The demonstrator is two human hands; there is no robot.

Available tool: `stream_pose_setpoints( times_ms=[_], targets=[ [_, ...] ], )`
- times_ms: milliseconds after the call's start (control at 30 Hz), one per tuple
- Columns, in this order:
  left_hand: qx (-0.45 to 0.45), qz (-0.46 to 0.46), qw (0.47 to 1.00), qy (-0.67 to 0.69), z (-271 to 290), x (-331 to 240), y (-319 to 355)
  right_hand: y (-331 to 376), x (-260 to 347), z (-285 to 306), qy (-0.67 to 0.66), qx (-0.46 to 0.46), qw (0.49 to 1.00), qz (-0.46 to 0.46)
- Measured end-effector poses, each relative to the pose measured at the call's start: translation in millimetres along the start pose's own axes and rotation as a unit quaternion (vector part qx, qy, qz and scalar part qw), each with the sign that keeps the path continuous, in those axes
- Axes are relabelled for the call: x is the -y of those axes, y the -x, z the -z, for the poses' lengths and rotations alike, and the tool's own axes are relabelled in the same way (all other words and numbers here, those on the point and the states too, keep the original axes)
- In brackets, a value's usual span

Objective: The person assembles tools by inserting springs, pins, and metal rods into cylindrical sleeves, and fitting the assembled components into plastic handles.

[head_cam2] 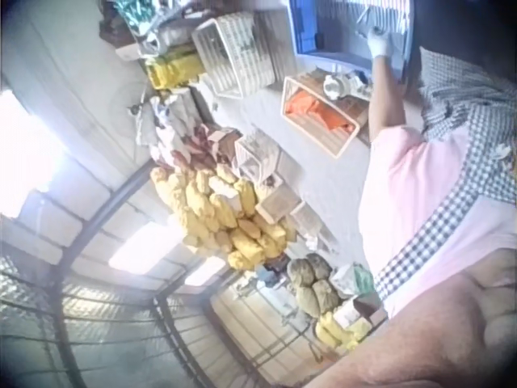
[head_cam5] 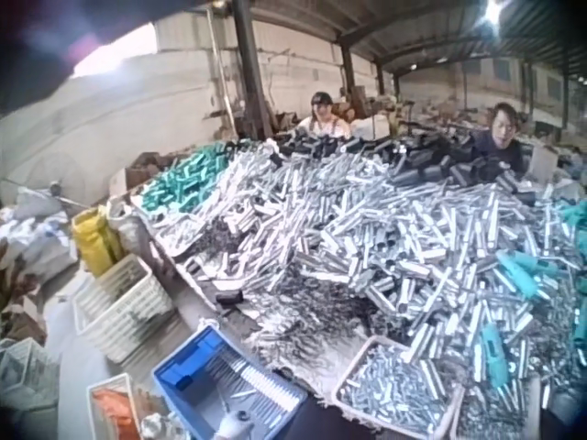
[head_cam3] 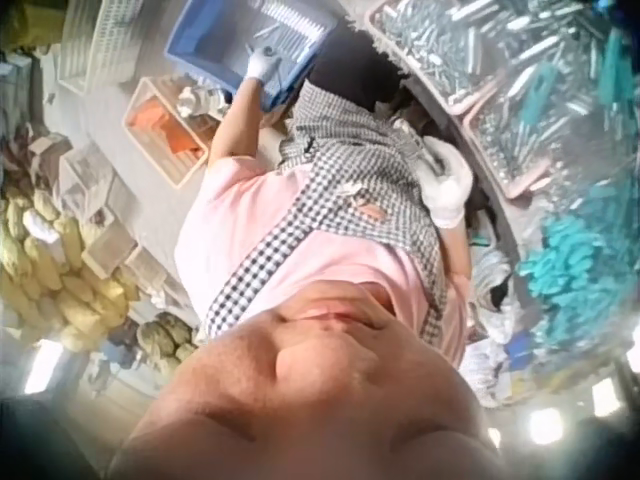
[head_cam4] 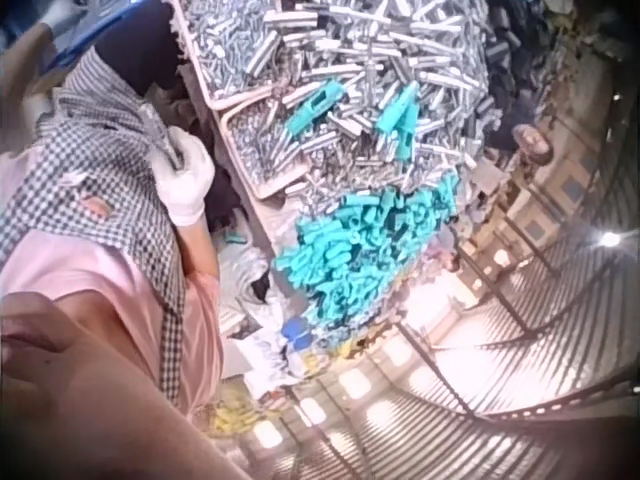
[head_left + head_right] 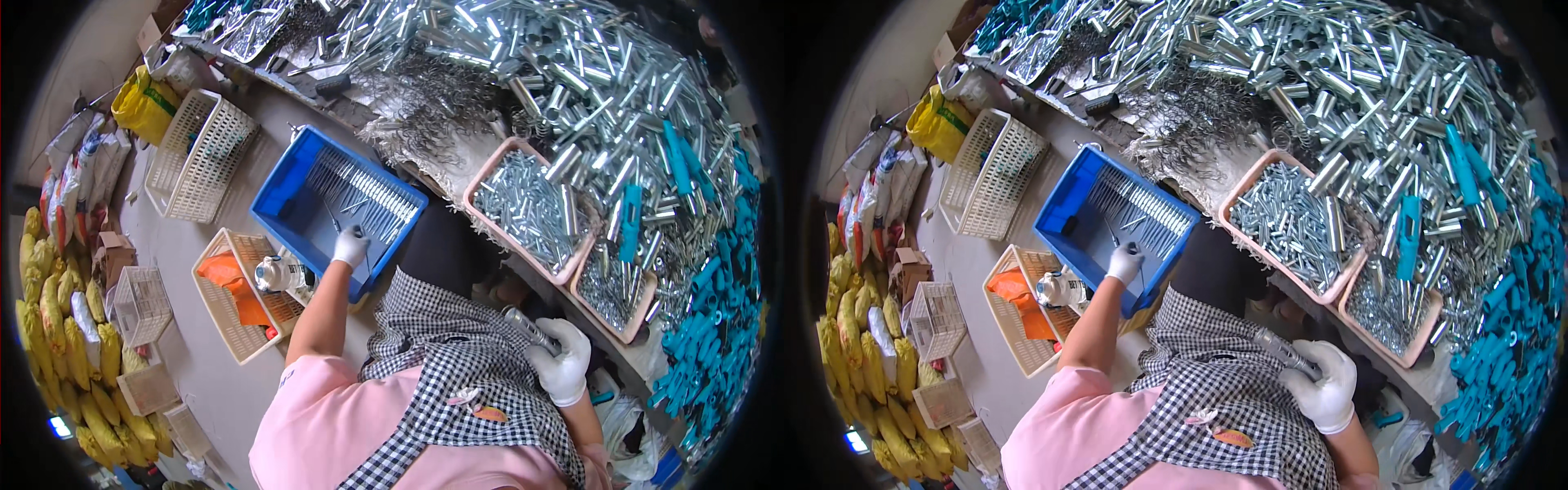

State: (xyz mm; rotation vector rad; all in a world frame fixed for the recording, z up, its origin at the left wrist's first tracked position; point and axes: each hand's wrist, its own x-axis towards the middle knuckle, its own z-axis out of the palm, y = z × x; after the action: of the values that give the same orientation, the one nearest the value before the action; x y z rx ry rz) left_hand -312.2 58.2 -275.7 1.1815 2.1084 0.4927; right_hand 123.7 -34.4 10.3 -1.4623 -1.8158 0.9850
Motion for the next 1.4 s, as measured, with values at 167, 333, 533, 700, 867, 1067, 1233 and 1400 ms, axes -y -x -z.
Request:
stream_pose_setpoints(
  times_ms=[167,333,533,700,867,1067,1233,1400],
  targets=[
    [0.148,-0.056,0.875,0.457,73.4,-100.6,61.0,29.0,-1.3,-12.4,-0.027,-0.090,0.993,-0.069],
    [0.298,-0.143,0.780,0.532,89.0,-184.5,155.7,49.4,-0.7,-21.0,-0.035,-0.097,0.993,-0.060],
    [0.349,-0.275,0.773,0.453,52.9,-246.7,216.8,87.6,-8.5,-5.1,-0.054,-0.143,0.985,-0.084],
    [0.388,-0.355,0.753,0.396,25.1,-277.2,242.1,111.8,-8.5,7.6,-0.068,-0.168,0.978,-0.098],
    [0.412,-0.358,0.752,0.369,14.9,-280.4,243.3,118.8,-12.5,11.5,-0.072,-0.172,0.976,-0.108],
    [0.167,-0.282,0.903,0.279,12.1,-256.4,188.1,117.1,-19.5,5.1,-0.158,-0.187,0.950,-0.192],
    [-0.120,-0.068,0.986,0.092,24.0,-150.5,65.1,106.6,-33.8,-9.1,-0.192,-0.171,0.945,-0.203],
    [-0.098,0.118,0.976,-0.153,35.7,-33.9,-5.9,81.4,-39.1,-15.8,-0.173,-0.118,0.960,-0.188]
  ],
)
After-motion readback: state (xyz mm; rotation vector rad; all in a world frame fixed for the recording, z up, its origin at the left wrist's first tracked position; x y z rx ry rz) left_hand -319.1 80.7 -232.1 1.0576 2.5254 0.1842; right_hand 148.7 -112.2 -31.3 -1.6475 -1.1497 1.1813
